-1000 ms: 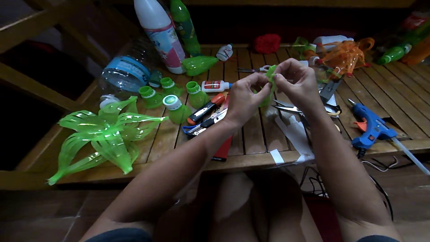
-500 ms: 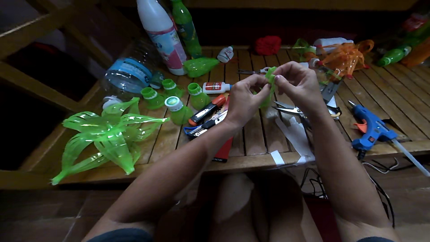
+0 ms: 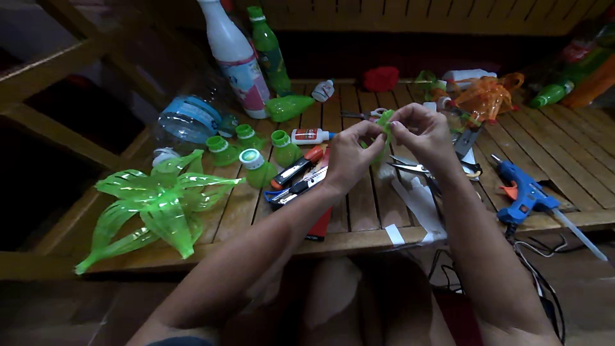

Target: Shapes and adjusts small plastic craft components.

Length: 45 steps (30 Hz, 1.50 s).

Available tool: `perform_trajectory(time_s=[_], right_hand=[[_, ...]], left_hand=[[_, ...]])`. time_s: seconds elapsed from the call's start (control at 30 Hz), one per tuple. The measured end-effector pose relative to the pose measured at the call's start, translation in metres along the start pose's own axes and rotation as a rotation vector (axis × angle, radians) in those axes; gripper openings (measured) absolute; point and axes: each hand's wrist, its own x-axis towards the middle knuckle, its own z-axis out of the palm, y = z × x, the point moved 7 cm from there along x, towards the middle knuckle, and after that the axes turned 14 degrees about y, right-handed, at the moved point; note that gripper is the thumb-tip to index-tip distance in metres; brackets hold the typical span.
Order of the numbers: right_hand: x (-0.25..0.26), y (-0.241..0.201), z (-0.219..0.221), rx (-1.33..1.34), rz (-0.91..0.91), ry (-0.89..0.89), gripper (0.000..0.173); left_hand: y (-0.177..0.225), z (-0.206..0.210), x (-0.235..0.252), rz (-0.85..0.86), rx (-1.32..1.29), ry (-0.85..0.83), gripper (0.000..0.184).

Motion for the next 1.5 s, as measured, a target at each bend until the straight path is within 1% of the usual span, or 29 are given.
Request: perform_trajectory(time_s=[0.27, 0.57, 0.73, 0.8, 0.97, 1.27, 1.5], right_hand=[[-0.0008, 0.0004, -0.0001, -0.019, 0.022, 0.009, 0.006], [-0.0007, 0.001, 0.0008, 0.03, 0.023, 0.015, 0.006], [-0.0006, 0.0, 0.0008, 0.042, 0.03, 0.021, 0.006], [-0.0007, 0.0001, 0.0009, 0.036, 0.027, 0.019, 0.006], [-0.0014, 0.0, 0.0027, 0.034, 0.021, 0.02, 0.006], [-0.0015, 0.0005, 0.0034, 0.025, 0.011, 0.029, 0.007], [-0.0018, -0.0003, 0.0047, 0.032, 0.002, 0.025, 0.006]], left_hand=[[-0.0005, 0.0007, -0.0009, 0.028, 0.005, 0.02, 0.01], [0.0003, 0.0007, -0.0008, 0.012, 0.002, 0.006, 0.01], [0.0025, 0.0006, -0.0001, 0.009, 0.01, -0.023, 0.016], [0.004, 0.0004, 0.0001, 0.013, -0.013, -0.014, 0.018], [0.0037, -0.0013, 0.0018, 0.019, -0.025, 0.025, 0.012], [0.0039, 0.0001, 0.0011, 0.017, -0.049, 0.065, 0.01], [0.0016, 0.0004, -0.0002, 0.005, -0.043, 0.083, 0.011]])
